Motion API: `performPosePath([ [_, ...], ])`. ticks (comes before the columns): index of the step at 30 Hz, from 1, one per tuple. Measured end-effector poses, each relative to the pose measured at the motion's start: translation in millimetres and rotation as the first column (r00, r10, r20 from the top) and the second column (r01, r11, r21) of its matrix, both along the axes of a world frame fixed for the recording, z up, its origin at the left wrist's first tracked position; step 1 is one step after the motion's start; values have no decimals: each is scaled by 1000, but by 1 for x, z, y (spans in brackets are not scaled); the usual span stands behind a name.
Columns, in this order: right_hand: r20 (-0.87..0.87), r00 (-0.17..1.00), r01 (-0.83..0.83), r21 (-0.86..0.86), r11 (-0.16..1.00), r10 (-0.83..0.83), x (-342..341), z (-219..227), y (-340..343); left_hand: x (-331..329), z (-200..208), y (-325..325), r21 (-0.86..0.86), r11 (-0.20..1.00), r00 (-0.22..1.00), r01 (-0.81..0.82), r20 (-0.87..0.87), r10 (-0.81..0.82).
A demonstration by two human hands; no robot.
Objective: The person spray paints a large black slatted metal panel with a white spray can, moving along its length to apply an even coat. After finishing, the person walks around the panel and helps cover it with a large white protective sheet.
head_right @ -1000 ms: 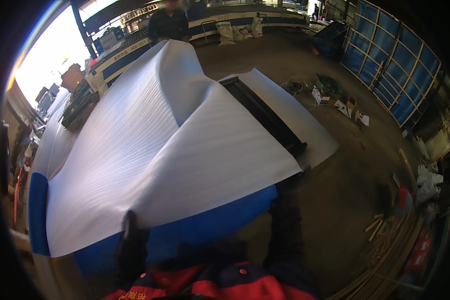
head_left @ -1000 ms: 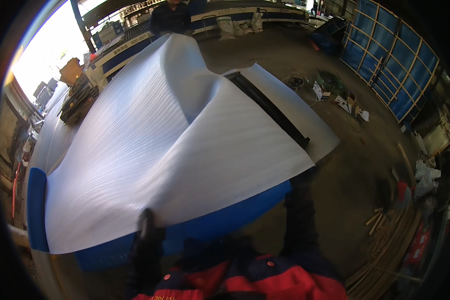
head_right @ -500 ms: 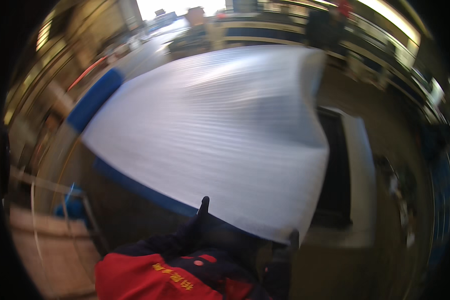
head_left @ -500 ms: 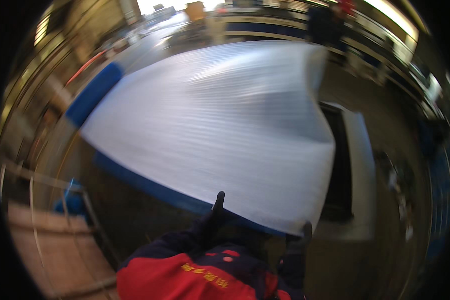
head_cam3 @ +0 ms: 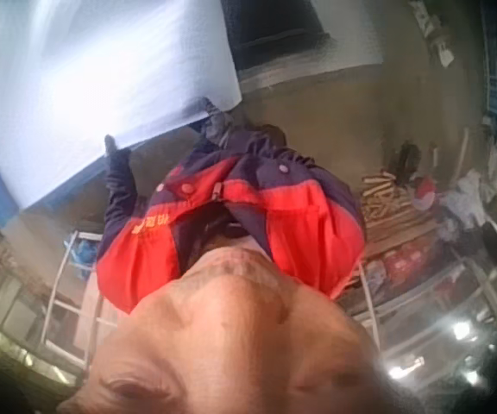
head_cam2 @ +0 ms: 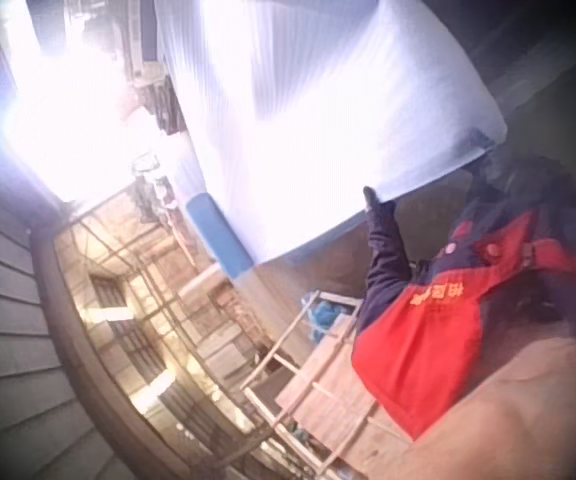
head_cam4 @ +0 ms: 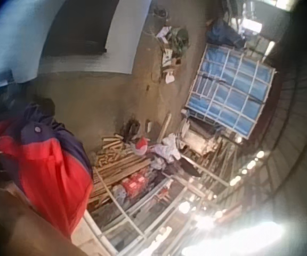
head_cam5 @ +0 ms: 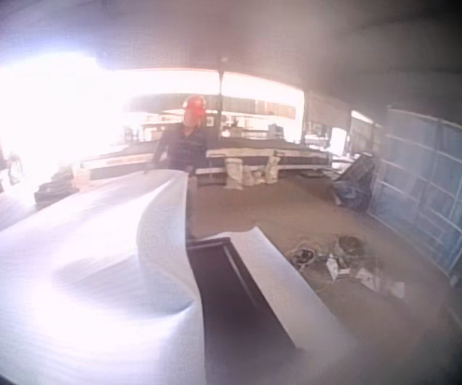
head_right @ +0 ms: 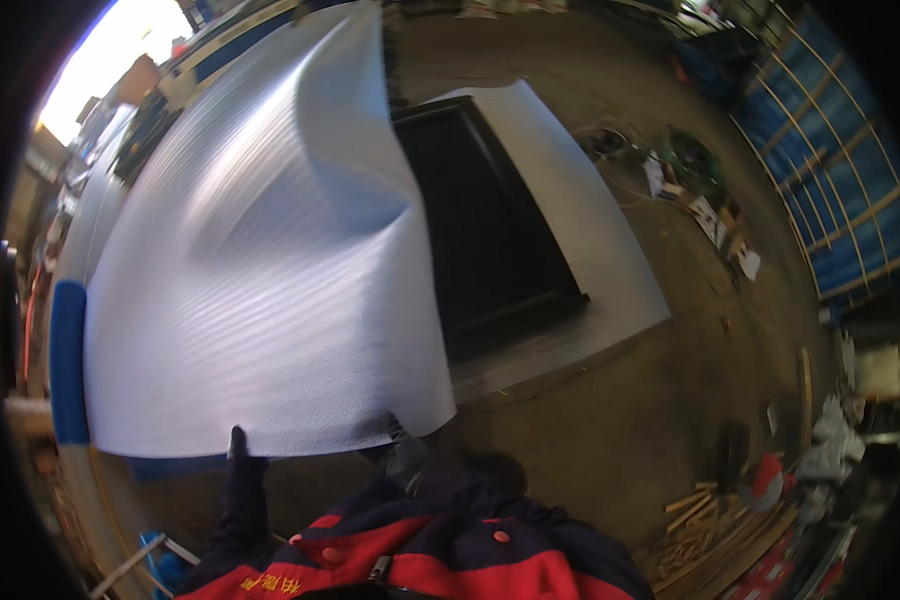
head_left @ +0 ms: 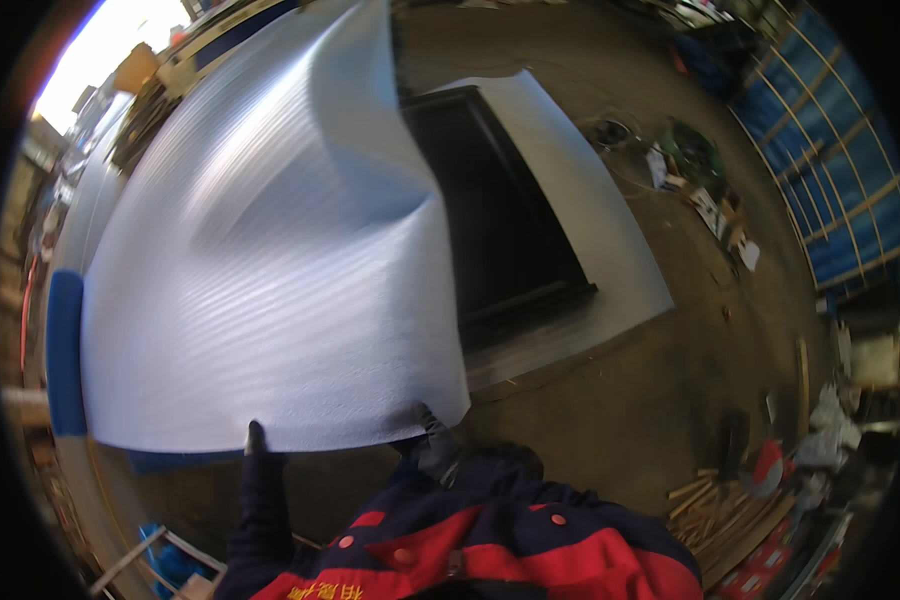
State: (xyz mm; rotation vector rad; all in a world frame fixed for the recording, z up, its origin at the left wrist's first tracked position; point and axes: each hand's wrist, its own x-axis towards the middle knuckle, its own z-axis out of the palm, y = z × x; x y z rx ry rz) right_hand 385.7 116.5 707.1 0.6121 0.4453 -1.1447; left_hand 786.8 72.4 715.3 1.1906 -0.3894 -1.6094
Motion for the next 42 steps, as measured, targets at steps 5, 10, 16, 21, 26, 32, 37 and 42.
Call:
performPosePath([
  [5, -105, 981, 139, -216, 967, -164, -53, 4, -14, -56, 26, -4, 184, 982, 968, 34, 239, -78],
  [10, -61, 977, 207, 11, 978, -206, -222, -19, 17, -193, -33, 26, 268, 945, 907, 189, 321, -273],
  [16, -183, 980, 83, 54, 995, -72, -333, -78, 68, -347, -36, 79, 501, 859, 865, -102, 471, -172],
  [21, -648, 760, -198, -166, 966, 44, -373, -92, 85, -404, -17, 80, 412, 909, 961, -69, 273, -50],
  [26, -607, 792, -211, -181, 961, 60, -409, -62, 113, -417, -18, 93, 435, 864, 967, -252, 148, 208],
  [32, -314, 931, 219, 72, 973, -186, -448, -133, 43, -441, -105, 66, 510, 847, 946, -151, 322, -25],
  [37, -340, 886, 323, -36, 946, -315, -471, -218, -4, -453, -188, 18, 449, 833, 908, -324, -99, 407],
  [42, -236, 896, 401, 62, 914, -378, -489, -281, -35, -470, -236, -6, 533, 763, 824, -365, -198, 532],
])
